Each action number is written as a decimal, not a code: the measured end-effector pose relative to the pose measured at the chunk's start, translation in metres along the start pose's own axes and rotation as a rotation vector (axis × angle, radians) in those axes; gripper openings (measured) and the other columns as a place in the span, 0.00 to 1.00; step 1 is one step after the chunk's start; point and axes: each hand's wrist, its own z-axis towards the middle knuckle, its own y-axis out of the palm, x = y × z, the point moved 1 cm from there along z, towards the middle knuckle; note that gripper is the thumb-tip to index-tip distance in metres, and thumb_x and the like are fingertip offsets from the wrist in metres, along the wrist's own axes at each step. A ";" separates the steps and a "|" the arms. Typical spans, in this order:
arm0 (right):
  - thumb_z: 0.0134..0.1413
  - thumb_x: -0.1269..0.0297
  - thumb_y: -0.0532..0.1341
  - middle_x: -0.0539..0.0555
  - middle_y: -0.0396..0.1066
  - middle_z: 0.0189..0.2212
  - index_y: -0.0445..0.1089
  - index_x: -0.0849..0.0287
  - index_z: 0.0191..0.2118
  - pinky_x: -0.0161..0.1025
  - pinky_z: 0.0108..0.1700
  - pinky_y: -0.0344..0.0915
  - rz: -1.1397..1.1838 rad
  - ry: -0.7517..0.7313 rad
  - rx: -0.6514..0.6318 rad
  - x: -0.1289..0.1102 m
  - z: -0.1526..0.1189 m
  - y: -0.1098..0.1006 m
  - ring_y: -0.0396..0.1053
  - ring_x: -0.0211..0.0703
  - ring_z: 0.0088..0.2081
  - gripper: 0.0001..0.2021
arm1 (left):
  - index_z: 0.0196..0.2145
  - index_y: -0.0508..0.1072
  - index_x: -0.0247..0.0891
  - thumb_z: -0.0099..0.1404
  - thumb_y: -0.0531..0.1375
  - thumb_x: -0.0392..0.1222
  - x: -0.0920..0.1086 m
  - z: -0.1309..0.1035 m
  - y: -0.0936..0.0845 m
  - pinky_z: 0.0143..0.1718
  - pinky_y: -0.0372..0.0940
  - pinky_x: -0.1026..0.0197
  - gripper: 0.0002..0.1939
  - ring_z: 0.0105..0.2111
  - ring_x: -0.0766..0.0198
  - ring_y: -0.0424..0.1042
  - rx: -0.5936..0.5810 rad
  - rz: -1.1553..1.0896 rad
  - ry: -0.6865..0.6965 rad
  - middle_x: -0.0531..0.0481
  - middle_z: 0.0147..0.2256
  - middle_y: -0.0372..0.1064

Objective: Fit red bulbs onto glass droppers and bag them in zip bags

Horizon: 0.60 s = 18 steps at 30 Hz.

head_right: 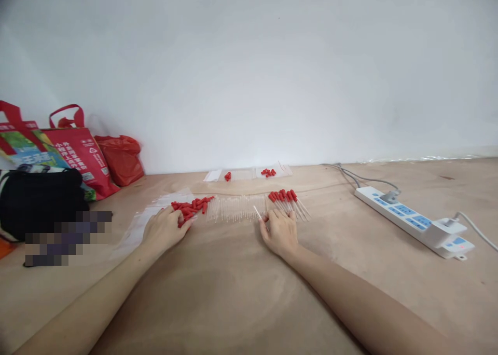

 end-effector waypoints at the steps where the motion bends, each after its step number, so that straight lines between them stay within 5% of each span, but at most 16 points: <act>1: 0.53 0.61 0.50 0.51 0.67 0.23 0.63 0.59 0.26 0.39 0.34 0.44 0.007 -0.018 0.009 0.000 -0.002 -0.001 0.62 0.41 0.29 0.11 | 0.25 0.69 0.36 0.58 0.51 0.50 0.001 0.000 0.000 0.34 0.59 0.55 0.15 0.35 0.53 0.67 -0.027 0.000 -0.004 0.43 0.30 0.66; 6: 0.56 0.61 0.48 0.53 0.66 0.24 0.61 0.60 0.27 0.39 0.34 0.47 0.039 -0.079 0.041 0.001 -0.003 0.003 0.61 0.42 0.30 0.11 | 0.24 0.68 0.35 0.56 0.51 0.42 0.010 -0.002 -0.003 0.35 0.59 0.55 0.10 0.34 0.53 0.67 0.000 -0.039 0.012 0.43 0.29 0.66; 11: 0.57 0.66 0.45 0.55 0.66 0.27 0.59 0.60 0.31 0.38 0.33 0.51 0.174 -0.098 -0.011 0.003 0.001 0.012 0.62 0.42 0.30 0.09 | 0.26 0.64 0.35 0.58 0.50 0.37 0.040 -0.014 -0.004 0.35 0.61 0.58 0.07 0.33 0.58 0.65 0.213 -0.436 0.309 0.46 0.29 0.63; 14: 0.56 0.70 0.45 0.56 0.68 0.33 0.60 0.61 0.37 0.38 0.35 0.52 0.286 -0.157 -0.048 0.000 0.000 0.013 0.64 0.42 0.35 0.08 | 0.28 0.62 0.36 0.61 0.48 0.36 0.064 -0.025 0.002 0.30 0.62 0.63 0.06 0.28 0.64 0.65 0.134 -0.755 0.431 0.50 0.27 0.63; 18: 0.55 0.73 0.46 0.56 0.69 0.37 0.61 0.59 0.43 0.38 0.37 0.52 0.322 -0.294 -0.112 -0.008 -0.002 0.007 0.64 0.41 0.38 0.13 | 0.30 0.63 0.36 0.59 0.53 0.36 0.079 -0.031 0.009 0.28 0.63 0.65 0.02 0.27 0.66 0.67 0.010 -0.953 0.407 0.52 0.26 0.65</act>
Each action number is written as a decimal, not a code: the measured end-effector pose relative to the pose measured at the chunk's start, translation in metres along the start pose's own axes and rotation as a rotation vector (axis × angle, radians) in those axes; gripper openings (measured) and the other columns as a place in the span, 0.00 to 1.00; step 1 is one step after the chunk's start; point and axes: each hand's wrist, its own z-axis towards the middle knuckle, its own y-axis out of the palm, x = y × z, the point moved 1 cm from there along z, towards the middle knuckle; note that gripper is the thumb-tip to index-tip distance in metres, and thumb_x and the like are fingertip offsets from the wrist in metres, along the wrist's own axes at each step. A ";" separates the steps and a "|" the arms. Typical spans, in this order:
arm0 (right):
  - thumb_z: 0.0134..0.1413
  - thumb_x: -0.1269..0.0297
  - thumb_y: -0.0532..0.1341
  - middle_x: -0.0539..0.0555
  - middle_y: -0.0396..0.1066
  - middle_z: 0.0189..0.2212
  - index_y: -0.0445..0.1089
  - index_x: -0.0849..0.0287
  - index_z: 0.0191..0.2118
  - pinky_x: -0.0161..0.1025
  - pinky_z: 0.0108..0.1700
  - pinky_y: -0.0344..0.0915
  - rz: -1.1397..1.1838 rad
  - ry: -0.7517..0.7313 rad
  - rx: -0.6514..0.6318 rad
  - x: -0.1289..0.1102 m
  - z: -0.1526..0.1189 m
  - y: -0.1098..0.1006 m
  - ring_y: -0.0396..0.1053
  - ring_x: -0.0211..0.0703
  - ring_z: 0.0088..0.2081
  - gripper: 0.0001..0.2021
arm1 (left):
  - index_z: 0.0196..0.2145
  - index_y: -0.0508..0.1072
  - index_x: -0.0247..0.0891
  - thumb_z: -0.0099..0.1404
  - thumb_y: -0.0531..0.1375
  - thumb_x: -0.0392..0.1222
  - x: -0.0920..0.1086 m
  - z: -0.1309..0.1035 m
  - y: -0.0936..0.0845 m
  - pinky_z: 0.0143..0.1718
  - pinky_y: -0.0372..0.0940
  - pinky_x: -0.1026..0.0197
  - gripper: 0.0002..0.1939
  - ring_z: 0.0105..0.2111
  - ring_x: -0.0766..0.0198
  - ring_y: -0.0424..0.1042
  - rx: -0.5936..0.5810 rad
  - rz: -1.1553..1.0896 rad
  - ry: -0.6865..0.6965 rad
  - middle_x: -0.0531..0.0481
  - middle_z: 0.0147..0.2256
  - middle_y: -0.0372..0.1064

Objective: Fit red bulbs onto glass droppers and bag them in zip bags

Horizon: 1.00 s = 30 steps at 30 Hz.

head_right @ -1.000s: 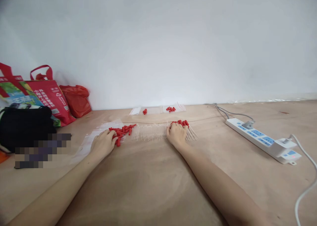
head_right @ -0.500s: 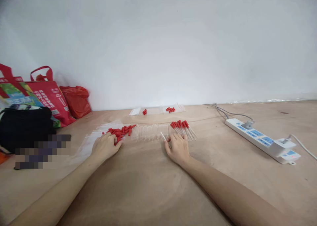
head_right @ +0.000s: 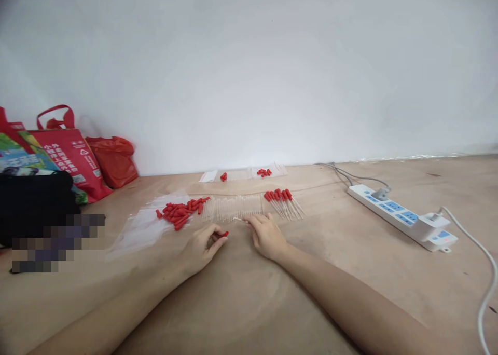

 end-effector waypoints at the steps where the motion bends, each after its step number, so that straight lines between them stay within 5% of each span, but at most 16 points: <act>1: 0.54 0.74 0.47 0.55 0.69 0.36 0.61 0.59 0.43 0.38 0.37 0.51 0.001 -0.027 -0.027 -0.003 0.000 -0.001 0.64 0.40 0.37 0.13 | 0.33 0.64 0.36 0.59 0.53 0.35 -0.001 0.000 0.001 0.29 0.63 0.65 0.03 0.28 0.66 0.67 0.003 -0.022 -0.014 0.52 0.27 0.66; 13: 0.54 0.73 0.49 0.53 0.69 0.30 0.63 0.60 0.36 0.38 0.37 0.46 -0.007 -0.137 -0.125 -0.017 0.004 -0.006 0.63 0.39 0.32 0.08 | 0.33 0.68 0.36 0.60 0.53 0.33 0.001 0.001 -0.002 0.34 0.62 0.62 0.06 0.31 0.64 0.67 -0.014 -0.009 0.030 0.50 0.31 0.66; 30: 0.54 0.71 0.51 0.51 0.69 0.30 0.66 0.57 0.40 0.38 0.36 0.46 0.048 -0.127 -0.146 -0.013 0.004 -0.008 0.63 0.36 0.31 0.11 | 0.32 0.67 0.37 0.62 0.50 0.36 0.001 0.000 -0.006 0.33 0.61 0.63 0.07 0.30 0.65 0.66 0.003 -0.042 0.108 0.50 0.29 0.66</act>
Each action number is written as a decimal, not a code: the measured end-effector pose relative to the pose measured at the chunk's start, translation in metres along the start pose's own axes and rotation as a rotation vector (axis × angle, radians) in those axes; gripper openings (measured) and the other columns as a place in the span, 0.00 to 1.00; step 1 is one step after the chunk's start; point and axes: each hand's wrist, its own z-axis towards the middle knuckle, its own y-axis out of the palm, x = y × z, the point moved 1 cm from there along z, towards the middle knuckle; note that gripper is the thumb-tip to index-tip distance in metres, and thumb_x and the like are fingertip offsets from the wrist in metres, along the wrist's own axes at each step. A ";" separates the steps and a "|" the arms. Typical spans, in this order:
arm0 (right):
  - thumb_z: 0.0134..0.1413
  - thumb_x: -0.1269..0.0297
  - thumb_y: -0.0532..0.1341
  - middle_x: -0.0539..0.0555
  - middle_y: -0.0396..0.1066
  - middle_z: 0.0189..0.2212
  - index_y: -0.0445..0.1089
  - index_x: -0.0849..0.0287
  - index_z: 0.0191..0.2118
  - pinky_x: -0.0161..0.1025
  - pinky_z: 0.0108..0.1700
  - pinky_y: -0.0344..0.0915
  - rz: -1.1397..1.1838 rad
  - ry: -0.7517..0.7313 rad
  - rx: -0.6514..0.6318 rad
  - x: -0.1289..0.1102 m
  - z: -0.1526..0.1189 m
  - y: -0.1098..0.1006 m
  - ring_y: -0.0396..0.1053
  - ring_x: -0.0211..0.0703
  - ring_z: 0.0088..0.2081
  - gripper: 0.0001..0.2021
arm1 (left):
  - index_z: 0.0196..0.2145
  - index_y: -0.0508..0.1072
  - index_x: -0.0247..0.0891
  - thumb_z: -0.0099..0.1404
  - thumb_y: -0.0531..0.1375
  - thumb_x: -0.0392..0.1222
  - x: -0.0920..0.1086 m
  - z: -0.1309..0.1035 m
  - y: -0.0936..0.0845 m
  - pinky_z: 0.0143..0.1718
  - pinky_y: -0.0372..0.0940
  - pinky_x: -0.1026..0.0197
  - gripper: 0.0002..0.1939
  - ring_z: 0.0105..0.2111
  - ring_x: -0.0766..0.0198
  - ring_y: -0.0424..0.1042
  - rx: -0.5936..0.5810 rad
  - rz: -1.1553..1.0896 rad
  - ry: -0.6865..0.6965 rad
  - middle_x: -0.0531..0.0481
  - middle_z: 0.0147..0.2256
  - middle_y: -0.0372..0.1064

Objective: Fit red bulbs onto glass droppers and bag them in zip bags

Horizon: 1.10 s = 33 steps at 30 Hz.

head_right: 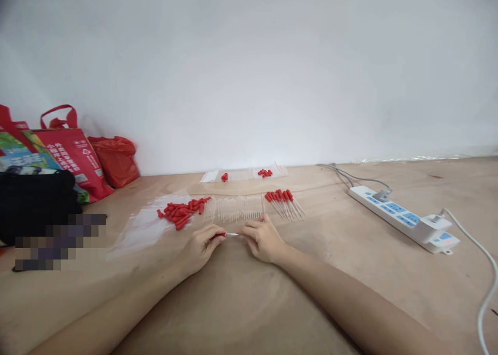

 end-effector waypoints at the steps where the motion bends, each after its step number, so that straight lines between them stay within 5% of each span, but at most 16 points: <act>1: 0.53 0.72 0.51 0.51 0.69 0.30 0.67 0.56 0.40 0.38 0.36 0.45 -0.004 -0.002 -0.008 0.001 0.000 -0.001 0.63 0.36 0.31 0.11 | 0.32 0.68 0.37 0.62 0.50 0.36 0.001 0.000 0.000 0.33 0.61 0.63 0.07 0.30 0.65 0.66 -0.016 0.004 0.007 0.50 0.29 0.66; 9: 0.50 0.74 0.52 0.49 0.69 0.28 0.68 0.53 0.42 0.39 0.35 0.43 -0.082 0.010 -0.055 -0.002 -0.001 -0.005 0.62 0.35 0.29 0.15 | 0.30 0.68 0.37 0.62 0.50 0.36 0.003 -0.001 0.001 0.34 0.61 0.62 0.08 0.31 0.64 0.66 -0.116 0.055 0.028 0.50 0.28 0.67; 15: 0.49 0.72 0.52 0.50 0.68 0.26 0.69 0.56 0.33 0.39 0.33 0.41 -0.160 0.005 -0.038 -0.008 -0.001 -0.004 0.58 0.35 0.25 0.10 | 0.30 0.67 0.36 0.62 0.50 0.37 0.003 -0.002 0.002 0.34 0.61 0.62 0.08 0.31 0.63 0.66 -0.122 0.099 0.053 0.49 0.28 0.67; 33: 0.53 0.70 0.50 0.47 0.70 0.22 0.65 0.59 0.25 0.35 0.32 0.43 -0.024 0.136 -0.137 -0.018 0.005 0.003 0.62 0.33 0.24 0.10 | 0.31 0.66 0.36 0.64 0.46 0.38 0.003 -0.001 0.005 0.33 0.59 0.60 0.10 0.30 0.62 0.63 -0.174 0.161 0.226 0.47 0.29 0.66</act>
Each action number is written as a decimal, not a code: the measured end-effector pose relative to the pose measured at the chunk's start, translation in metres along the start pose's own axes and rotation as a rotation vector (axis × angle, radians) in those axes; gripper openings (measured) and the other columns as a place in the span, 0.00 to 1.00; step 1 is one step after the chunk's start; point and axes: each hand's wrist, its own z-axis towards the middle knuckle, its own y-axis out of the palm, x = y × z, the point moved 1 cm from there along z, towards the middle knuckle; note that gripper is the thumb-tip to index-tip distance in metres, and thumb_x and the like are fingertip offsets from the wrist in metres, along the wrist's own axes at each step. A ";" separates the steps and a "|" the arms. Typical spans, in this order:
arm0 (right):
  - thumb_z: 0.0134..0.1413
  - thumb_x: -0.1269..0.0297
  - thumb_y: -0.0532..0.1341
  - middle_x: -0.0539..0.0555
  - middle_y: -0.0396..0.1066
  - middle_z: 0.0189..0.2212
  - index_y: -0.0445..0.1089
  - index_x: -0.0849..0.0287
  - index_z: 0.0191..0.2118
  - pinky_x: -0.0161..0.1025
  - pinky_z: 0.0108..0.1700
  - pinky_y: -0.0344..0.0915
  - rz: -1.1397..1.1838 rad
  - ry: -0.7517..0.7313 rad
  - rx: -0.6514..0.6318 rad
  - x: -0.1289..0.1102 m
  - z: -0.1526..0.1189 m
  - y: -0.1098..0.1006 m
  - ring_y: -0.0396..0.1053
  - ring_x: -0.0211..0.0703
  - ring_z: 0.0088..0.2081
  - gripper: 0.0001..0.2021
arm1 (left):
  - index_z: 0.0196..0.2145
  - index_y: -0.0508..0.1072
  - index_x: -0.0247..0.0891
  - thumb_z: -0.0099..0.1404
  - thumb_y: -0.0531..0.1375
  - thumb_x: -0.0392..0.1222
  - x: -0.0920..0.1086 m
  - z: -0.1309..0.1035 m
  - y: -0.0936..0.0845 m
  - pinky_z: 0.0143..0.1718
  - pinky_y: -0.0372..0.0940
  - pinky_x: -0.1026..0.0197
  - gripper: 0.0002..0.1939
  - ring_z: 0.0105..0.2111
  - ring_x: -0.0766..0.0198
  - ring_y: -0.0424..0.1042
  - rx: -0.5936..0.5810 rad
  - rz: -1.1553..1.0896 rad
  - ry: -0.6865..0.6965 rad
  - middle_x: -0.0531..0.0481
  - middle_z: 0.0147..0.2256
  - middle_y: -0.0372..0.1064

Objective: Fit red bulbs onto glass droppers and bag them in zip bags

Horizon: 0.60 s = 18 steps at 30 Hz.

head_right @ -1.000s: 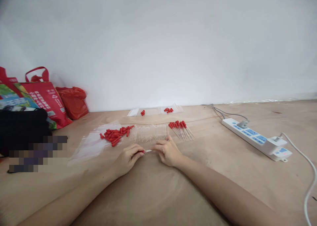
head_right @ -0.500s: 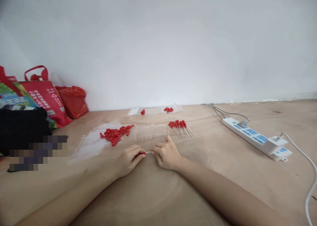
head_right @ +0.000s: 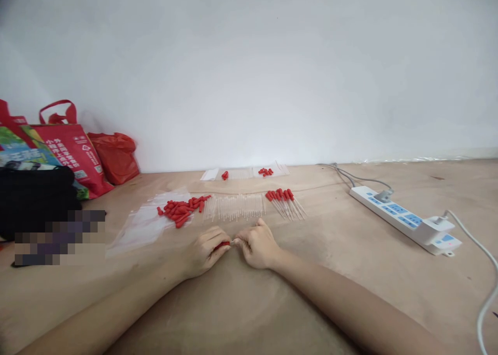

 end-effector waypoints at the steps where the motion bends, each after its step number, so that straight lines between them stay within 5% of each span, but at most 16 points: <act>1: 0.54 0.69 0.50 0.47 0.70 0.22 0.65 0.59 0.25 0.35 0.32 0.43 -0.004 0.002 -0.009 0.000 0.001 0.000 0.62 0.33 0.23 0.11 | 0.31 0.67 0.36 0.64 0.46 0.38 0.000 0.001 -0.001 0.33 0.59 0.60 0.11 0.30 0.62 0.63 -0.012 0.032 -0.001 0.47 0.29 0.66; 5: 0.56 0.67 0.49 0.50 0.71 0.27 0.67 0.59 0.31 0.36 0.33 0.45 -0.074 -0.078 -0.022 -0.004 0.004 -0.004 0.64 0.35 0.28 0.10 | 0.31 0.67 0.37 0.63 0.48 0.38 -0.005 0.001 -0.008 0.34 0.58 0.58 0.10 0.31 0.61 0.64 -0.029 0.122 -0.027 0.48 0.29 0.67; 9: 0.53 0.70 0.52 0.53 0.70 0.30 0.68 0.59 0.36 0.38 0.34 0.48 -0.175 -0.131 0.006 -0.002 0.005 -0.009 0.64 0.40 0.33 0.09 | 0.40 0.65 0.37 0.62 0.50 0.38 -0.013 -0.002 -0.014 0.38 0.60 0.59 0.09 0.36 0.60 0.65 0.116 0.033 -0.136 0.47 0.36 0.65; 12: 0.51 0.71 0.51 0.55 0.69 0.29 0.68 0.60 0.34 0.36 0.33 0.52 -0.105 0.034 0.078 0.017 0.008 -0.016 0.64 0.40 0.32 0.09 | 0.45 0.62 0.38 0.60 0.52 0.39 -0.018 -0.004 -0.013 0.40 0.61 0.58 0.14 0.39 0.59 0.64 0.173 0.003 -0.257 0.46 0.39 0.63; 18: 0.51 0.66 0.51 0.55 0.71 0.30 0.68 0.61 0.36 0.34 0.30 0.54 -0.014 0.614 0.225 0.083 0.021 -0.033 0.67 0.41 0.31 0.10 | 0.42 0.64 0.39 0.59 0.53 0.38 -0.021 -0.003 -0.010 0.40 0.62 0.58 0.11 0.38 0.61 0.65 0.082 -0.050 -0.314 0.48 0.39 0.61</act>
